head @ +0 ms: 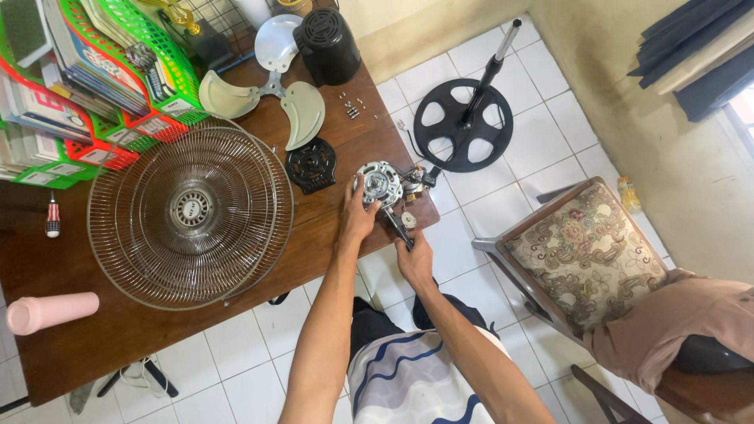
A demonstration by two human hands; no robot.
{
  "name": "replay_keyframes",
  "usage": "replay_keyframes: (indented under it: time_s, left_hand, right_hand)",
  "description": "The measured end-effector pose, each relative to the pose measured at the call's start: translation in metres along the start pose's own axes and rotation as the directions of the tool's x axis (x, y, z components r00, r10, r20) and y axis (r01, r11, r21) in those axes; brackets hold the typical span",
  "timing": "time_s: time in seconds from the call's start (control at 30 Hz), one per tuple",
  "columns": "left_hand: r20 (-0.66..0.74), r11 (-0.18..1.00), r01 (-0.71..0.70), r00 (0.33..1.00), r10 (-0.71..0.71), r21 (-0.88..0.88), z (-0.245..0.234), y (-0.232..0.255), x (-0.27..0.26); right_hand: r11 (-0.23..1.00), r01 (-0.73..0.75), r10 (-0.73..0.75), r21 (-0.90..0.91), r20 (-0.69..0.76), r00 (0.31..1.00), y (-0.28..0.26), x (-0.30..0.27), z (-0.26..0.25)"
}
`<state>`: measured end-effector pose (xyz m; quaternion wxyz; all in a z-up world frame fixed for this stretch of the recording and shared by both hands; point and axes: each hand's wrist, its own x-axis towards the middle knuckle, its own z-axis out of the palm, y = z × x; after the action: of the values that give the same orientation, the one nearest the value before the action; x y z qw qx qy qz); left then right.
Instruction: The person disassembles a fan motor housing, removes screws, and reassembles the unit using a screwdriver. They handle the motor, screws, and fan components on a wooden table, then place the reassembled motor back on the table.
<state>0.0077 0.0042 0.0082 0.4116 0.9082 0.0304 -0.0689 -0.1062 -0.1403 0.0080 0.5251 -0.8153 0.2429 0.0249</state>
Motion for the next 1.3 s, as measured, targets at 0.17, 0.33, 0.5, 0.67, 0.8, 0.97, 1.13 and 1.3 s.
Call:
replay_keyframes:
  time_s: [0.17,0.33,0.5,0.67,0.8,0.97,1.13,1.3]
  left_hand:
    - [0.013,0.999,0.012,1.0,-0.013,0.036,-0.004,0.005,-0.001]
    - [0.035,0.998,0.043,0.998,-0.044,0.035,-0.006,0.008,-0.002]
    - [0.028,0.999,0.024,0.999,-0.025,0.038,-0.004,0.007,-0.004]
    - [0.005,0.999,-0.005,1.0,0.005,0.032,0.0,0.003,-0.006]
    - [-0.006,1.0,-0.029,1.0,0.029,-0.006,0.003,0.0,-0.005]
    - [-0.001,1.0,-0.022,1.0,0.022,0.019,0.005,0.0,-0.002]
    - [0.004,0.999,0.01,1.0,-0.01,0.032,-0.001,0.007,-0.001]
    - [0.035,0.997,0.069,0.997,-0.07,0.018,-0.008,0.004,0.003]
  right_hand:
    - [0.998,-0.065,0.065,0.024,0.015,0.998,-0.019,-0.011,-0.012]
    - [1.0,0.02,-0.02,0.004,0.017,1.0,-0.027,-0.01,-0.014]
    - [0.983,0.027,-0.01,-0.18,0.094,0.995,-0.023,-0.004,-0.01]
    - [0.983,0.02,0.003,-0.182,0.121,0.993,-0.013,0.004,-0.008]
    - [0.994,0.001,0.018,-0.109,0.18,0.983,0.002,0.015,-0.006]
    - [0.951,-0.287,0.229,0.115,0.362,0.904,0.018,0.026,-0.006]
    - [0.966,-0.249,0.215,0.067,0.323,0.922,0.022,0.026,-0.003]
    - [0.998,-0.048,0.054,-0.038,0.177,0.983,0.013,0.015,-0.002]
